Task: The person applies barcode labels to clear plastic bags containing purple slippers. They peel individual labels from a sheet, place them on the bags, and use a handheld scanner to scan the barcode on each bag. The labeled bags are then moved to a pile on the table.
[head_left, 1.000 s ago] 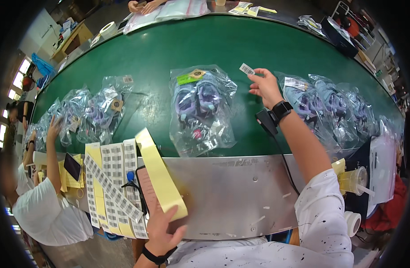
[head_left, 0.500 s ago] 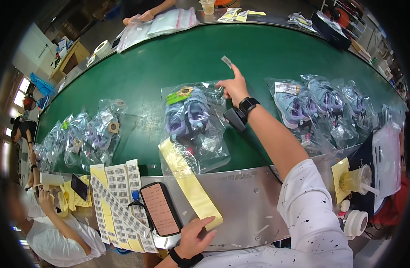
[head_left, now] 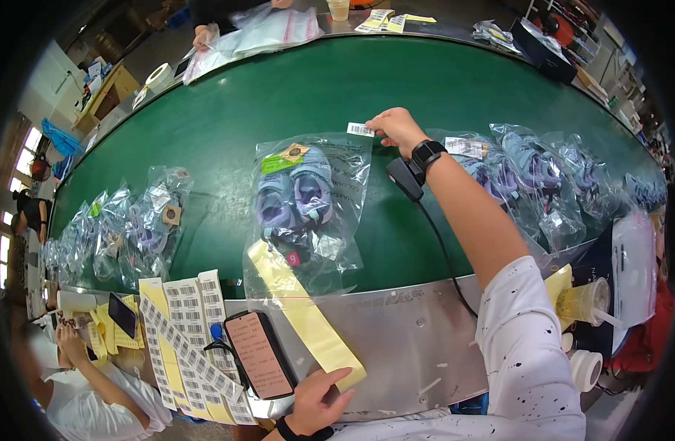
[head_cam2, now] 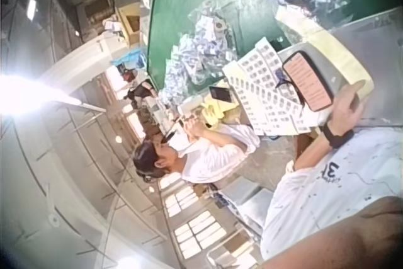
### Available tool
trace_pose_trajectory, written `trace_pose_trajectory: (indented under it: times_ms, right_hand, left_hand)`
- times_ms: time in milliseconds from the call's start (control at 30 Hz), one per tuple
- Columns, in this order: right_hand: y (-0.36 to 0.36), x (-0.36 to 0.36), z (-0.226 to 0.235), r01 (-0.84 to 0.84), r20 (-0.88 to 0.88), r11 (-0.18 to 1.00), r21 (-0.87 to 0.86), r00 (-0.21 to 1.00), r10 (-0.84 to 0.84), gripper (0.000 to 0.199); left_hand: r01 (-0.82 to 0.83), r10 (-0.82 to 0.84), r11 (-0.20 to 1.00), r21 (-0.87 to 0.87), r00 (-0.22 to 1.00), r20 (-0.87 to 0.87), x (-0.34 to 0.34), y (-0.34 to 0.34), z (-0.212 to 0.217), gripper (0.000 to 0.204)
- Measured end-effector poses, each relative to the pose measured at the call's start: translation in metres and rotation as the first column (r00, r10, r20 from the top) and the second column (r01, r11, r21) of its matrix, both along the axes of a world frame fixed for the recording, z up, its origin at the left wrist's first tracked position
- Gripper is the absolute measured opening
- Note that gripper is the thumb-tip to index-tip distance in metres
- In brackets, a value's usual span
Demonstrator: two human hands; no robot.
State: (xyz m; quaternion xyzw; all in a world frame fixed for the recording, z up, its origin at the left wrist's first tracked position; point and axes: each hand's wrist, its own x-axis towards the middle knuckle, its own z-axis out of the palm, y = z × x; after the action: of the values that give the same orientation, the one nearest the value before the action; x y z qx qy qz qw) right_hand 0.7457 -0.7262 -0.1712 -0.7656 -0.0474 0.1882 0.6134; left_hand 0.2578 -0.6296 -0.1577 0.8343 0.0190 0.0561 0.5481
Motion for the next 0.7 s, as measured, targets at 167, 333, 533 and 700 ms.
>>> trace_pose_trajectory:
  times_ms: [167, 333, 533, 700]
  right_hand:
    - [0.019, 0.005, -0.006, -0.021, -0.051, 0.990, -0.141, 0.999, 0.014, 0.011]
    - [0.029, 0.003, -0.024, 0.017, 0.246, 0.909, -0.417, 0.965, 0.095, 0.022]
    - [0.040, -0.035, -0.003, 0.140, 0.420, 0.629, -0.764, 0.849, 0.322, 0.051]
    - [-0.023, -0.011, 0.002, 0.018, 0.253, 0.639, -0.769, 0.926, 0.279, 0.042]
  left_hand:
    - [0.004, -0.004, 1.000, 0.006, 0.999, -0.036, -0.002, 0.001, 0.000, 0.033]
    - [-0.004, 0.004, 1.000, -0.020, 1.000, 0.020, 0.001, -0.002, -0.002, 0.035]
    - [-0.022, 0.023, 1.000, 0.006, 0.998, -0.054, -0.004, -0.006, 0.001, 0.035]
    - [0.081, -0.087, 0.991, -0.103, 0.995, -0.058, 0.003, -0.014, 0.025, 0.024]
